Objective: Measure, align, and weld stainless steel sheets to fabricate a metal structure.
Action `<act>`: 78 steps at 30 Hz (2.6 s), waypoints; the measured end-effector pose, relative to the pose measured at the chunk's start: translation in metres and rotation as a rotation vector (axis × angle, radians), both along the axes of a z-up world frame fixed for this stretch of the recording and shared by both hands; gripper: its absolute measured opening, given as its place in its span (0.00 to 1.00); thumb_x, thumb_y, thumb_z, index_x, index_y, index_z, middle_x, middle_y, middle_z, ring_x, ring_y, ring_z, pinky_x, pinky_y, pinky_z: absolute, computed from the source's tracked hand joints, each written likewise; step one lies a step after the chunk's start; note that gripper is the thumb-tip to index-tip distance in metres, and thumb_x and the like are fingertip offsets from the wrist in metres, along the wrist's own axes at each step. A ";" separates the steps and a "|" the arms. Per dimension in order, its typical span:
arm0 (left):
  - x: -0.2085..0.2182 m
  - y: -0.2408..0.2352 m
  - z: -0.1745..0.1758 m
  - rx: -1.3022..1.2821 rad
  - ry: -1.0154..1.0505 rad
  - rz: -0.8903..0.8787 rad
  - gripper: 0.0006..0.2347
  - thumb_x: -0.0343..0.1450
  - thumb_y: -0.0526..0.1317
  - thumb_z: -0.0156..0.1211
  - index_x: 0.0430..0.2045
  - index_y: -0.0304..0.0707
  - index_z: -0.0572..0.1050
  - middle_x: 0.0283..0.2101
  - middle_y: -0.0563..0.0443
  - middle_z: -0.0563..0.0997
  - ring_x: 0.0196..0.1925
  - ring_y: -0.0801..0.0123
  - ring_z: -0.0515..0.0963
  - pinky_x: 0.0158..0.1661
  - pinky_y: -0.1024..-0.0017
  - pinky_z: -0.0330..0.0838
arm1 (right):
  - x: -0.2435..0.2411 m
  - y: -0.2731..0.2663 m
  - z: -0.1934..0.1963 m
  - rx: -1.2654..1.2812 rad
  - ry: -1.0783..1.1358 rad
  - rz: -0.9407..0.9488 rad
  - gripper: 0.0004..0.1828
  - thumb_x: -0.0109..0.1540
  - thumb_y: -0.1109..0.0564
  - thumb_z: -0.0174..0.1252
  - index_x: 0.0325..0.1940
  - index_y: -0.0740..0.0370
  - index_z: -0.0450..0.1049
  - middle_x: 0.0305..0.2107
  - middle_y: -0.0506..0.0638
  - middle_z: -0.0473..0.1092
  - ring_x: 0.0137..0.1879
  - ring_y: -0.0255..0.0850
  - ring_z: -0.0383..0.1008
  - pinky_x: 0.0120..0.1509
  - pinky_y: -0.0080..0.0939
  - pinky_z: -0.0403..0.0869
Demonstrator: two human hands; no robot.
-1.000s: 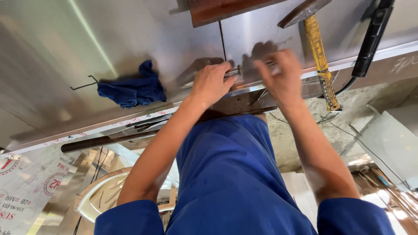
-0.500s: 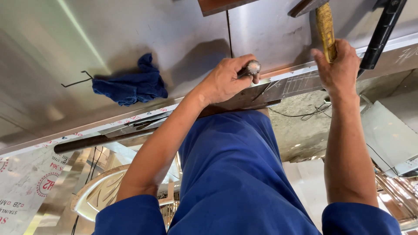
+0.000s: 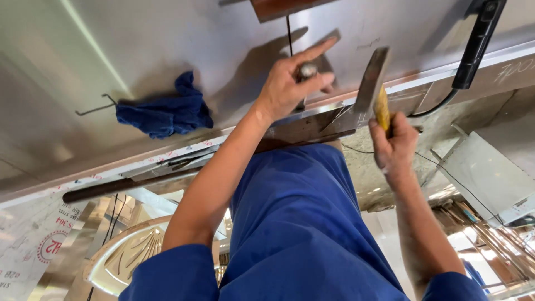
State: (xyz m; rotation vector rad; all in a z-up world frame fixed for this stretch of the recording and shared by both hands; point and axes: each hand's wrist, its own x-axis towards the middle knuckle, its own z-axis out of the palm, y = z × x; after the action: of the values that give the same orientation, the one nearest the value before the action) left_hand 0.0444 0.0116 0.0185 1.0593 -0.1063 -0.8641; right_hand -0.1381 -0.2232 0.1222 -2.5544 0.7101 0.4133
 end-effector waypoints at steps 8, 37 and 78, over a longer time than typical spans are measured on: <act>-0.026 -0.038 -0.020 0.053 -0.007 0.237 0.21 0.71 0.47 0.68 0.14 0.41 0.62 0.13 0.59 0.67 0.15 0.80 0.66 0.18 0.76 0.61 | -0.072 0.053 -0.005 0.346 0.018 -0.182 0.12 0.68 0.56 0.58 0.32 0.64 0.69 0.17 0.45 0.65 0.23 0.32 0.63 0.29 0.38 0.65; -0.033 -0.059 -0.040 -0.023 0.015 0.511 0.21 0.76 0.46 0.58 0.12 0.36 0.63 0.09 0.57 0.63 0.09 0.74 0.64 0.13 0.73 0.56 | -0.057 0.005 -0.083 0.045 -0.146 0.544 0.23 0.67 0.42 0.63 0.34 0.63 0.65 0.24 0.59 0.68 0.30 0.61 0.73 0.33 0.57 0.71; -0.030 -0.026 -0.004 0.726 -0.756 0.496 0.19 0.70 0.49 0.71 0.19 0.31 0.73 0.19 0.44 0.72 0.22 0.55 0.73 0.25 0.59 0.69 | -0.045 0.022 -0.053 -0.069 -0.200 0.980 0.29 0.57 0.33 0.67 0.26 0.59 0.66 0.22 0.53 0.65 0.30 0.51 0.73 0.33 0.50 0.72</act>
State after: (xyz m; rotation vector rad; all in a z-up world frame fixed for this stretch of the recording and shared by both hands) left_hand 0.0139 -0.0148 0.0149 1.9568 -0.1560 0.0123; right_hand -0.1834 -0.2009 0.0695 -2.7888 -0.6599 0.4111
